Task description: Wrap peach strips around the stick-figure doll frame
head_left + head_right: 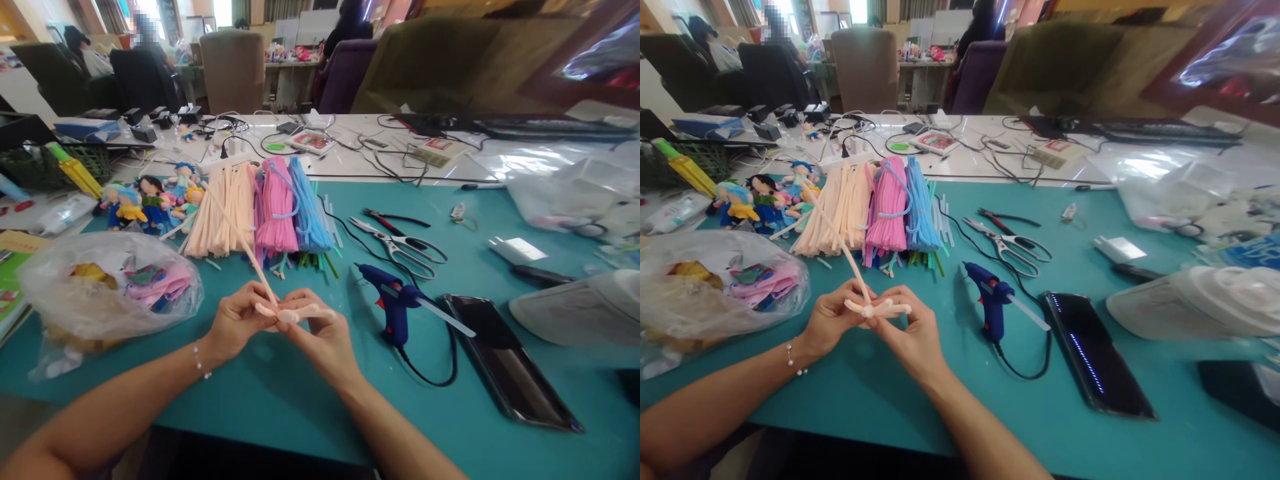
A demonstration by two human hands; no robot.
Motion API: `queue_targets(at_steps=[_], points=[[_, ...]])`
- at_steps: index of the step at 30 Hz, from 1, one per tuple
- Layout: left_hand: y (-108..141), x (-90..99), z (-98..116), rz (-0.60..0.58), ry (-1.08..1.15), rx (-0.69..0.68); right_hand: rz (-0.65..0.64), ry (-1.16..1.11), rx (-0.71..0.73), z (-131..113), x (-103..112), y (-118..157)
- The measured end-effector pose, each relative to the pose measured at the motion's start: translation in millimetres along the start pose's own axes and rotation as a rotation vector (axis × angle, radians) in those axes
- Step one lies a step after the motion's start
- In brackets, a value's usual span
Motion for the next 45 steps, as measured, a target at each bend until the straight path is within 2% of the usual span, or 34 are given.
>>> queue_targets(at_steps=[4, 11, 16, 22, 27, 40, 45], points=[[0, 0.6, 0, 0.006, -0.045, 0.009, 0.015, 0.033, -0.037, 1, 2, -2], [1, -0.2, 3, -0.008, -0.025, -0.010, 0.100, 0.090, 0.026, -3, 3, -2], [2, 5.4, -1, 0.067, 0.014, 0.017, 0.108, 0.132, 0.011, -1, 0, 0], [2, 6.2, -21, 0.087, 0.144, 0.172, 0.099, 0.141, 0.022, -1, 1, 0], [4, 7.5, -31, 0.121, 0.195, 0.295, 0.068, 0.124, -0.029, 5, 2, -3], [6, 12.9, -34, 0.211, 0.178, 0.294, 0.050, 0.003, -0.145, 21, -1, -5], [7, 12.2, -35, 0.196, 0.173, 0.269, 0.067, -0.027, -0.192, 28, -3, -5]])
Point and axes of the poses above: each hand's wrist, its own y-axis away from the middle knuckle, its own x-axis out of the back of the hand, z = x × y, the point moved 9 cm from there along -y, towards the middle knuckle, and after that the axes turned 2 degrees about -z, right-handed, at the moved point
